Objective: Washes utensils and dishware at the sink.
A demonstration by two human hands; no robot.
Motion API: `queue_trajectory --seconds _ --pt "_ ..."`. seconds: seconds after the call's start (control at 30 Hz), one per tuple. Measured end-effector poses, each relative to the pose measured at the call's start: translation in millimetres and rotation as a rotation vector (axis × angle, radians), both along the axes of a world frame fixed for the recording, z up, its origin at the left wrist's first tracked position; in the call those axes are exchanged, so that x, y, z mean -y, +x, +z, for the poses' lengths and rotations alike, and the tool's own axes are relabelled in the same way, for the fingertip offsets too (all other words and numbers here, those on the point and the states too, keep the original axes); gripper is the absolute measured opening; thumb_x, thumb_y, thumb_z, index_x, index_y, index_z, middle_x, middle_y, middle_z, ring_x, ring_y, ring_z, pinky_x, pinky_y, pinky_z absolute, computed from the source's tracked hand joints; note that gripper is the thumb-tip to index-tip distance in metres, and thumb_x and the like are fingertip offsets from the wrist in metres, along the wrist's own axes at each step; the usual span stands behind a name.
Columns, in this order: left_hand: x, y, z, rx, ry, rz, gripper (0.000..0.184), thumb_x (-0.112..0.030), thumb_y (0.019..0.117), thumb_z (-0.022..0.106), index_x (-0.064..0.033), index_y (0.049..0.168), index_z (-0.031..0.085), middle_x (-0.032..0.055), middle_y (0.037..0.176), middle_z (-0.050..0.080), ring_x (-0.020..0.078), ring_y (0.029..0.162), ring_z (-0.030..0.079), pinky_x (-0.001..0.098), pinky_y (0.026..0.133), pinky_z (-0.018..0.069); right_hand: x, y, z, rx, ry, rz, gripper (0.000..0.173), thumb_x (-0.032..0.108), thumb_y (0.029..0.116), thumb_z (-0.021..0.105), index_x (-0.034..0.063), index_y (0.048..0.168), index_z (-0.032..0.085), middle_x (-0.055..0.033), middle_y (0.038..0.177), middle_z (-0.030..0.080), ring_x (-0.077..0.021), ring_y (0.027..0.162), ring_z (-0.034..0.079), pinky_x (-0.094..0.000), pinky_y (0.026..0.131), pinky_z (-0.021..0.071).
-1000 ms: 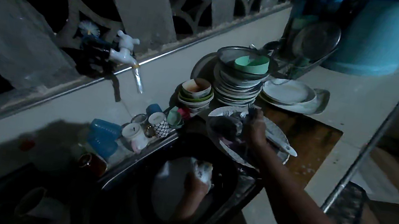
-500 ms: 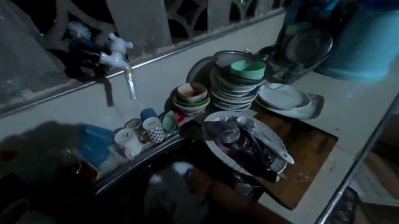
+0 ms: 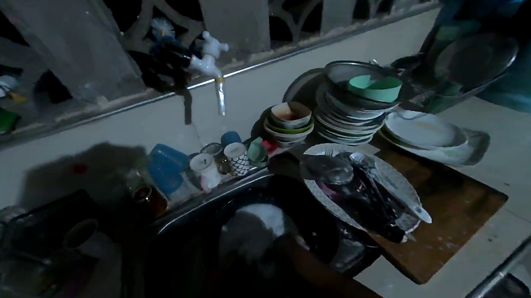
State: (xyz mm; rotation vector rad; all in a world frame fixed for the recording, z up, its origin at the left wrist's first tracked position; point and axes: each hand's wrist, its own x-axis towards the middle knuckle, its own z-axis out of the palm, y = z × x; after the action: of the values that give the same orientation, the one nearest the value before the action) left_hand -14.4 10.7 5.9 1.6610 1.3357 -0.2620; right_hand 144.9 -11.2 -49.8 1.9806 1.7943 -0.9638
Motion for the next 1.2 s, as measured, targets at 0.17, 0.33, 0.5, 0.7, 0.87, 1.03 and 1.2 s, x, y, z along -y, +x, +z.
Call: queue_trajectory --seconds 0.17,0.33,0.5,0.7,0.87,1.03,1.2 --pt "-70 -6 -124 0.308 0.144 0.188 0.045 -0.008 0.1023 0.059 0.0067 0.143 0.049 0.0264 0.137 0.058 0.0321 0.124 0.059 0.0433 0.106 0.0474 -9 22 42 -0.062 0.166 -0.203 0.038 0.012 0.1046 0.052 -0.0083 0.137 0.054 -0.0308 0.141 0.053 -0.0471 0.132 0.052 -0.0632 0.104 0.0443" --pt "-58 40 -72 1.056 0.001 0.719 0.047 -0.002 0.1031 0.051 -0.0042 0.149 0.04 0.0166 0.127 0.059 0.0209 0.1 0.063 0.0372 0.084 0.0555 -7 20 9 -0.616 0.43 -0.532 0.042 0.016 0.1031 0.059 -0.0033 0.139 0.053 -0.0243 0.126 0.063 -0.0347 0.111 0.065 -0.0501 0.098 0.0517" --pt "-50 81 -40 0.97 0.38 0.731 0.057 -0.01 0.0996 0.065 0.0058 0.148 0.04 0.0266 0.138 0.053 0.0274 0.117 0.058 0.0397 0.099 0.0503 15 -18 14 -1.039 0.491 -0.604 0.04 0.007 0.1046 0.052 -0.0041 0.142 0.046 -0.0139 0.113 0.063 -0.0127 0.09 0.062 -0.0296 0.082 0.0536" --pt "-59 80 -16 0.509 0.916 0.391 0.052 -0.023 0.0961 0.072 0.0125 0.131 0.058 0.0294 0.125 0.066 0.0374 0.122 0.063 0.0477 0.109 0.046 25 -19 27 -1.142 0.523 -0.595 0.039 0.008 0.1076 0.045 -0.0045 0.144 0.042 -0.0067 0.097 0.059 -0.0072 0.079 0.059 -0.0241 0.075 0.0525" --pt "-65 72 9 0.176 0.864 0.035 0.048 -0.027 0.0987 0.066 0.0006 0.137 0.06 0.0227 0.135 0.063 0.0347 0.128 0.06 0.0484 0.112 0.0431 29 -6 38 -1.22 0.403 -0.722 0.032 0.017 0.112 0.034 0.0042 0.139 0.046 0.0017 0.076 0.048 -0.0061 0.052 0.046 -0.0222 0.048 0.0441" --pt "-68 71 14 0.031 0.838 -0.432 0.056 -0.017 0.093 0.069 -0.0064 0.146 0.054 0.0216 0.147 0.054 0.0373 0.135 0.054 0.0514 0.114 0.0398 31 -2 47 -1.055 0.333 -0.694 0.027 0.019 0.1123 0.038 0.0031 0.129 0.052 -0.0006 0.078 0.049 -0.0074 0.054 0.046 -0.0233 0.051 0.0431" --pt "-81 76 7 0.374 0.924 0.056 0.04 -0.014 0.0963 0.067 0.0035 0.133 0.062 0.0255 0.124 0.068 0.039 0.119 0.064 0.0548 0.106 0.0468 33 -31 56 -1.172 0.48 -0.841 0.039 0.016 0.1116 0.039 0.0053 0.149 0.043 -0.002 0.084 0.053 -0.0072 0.059 0.049 -0.0238 0.054 0.0459"
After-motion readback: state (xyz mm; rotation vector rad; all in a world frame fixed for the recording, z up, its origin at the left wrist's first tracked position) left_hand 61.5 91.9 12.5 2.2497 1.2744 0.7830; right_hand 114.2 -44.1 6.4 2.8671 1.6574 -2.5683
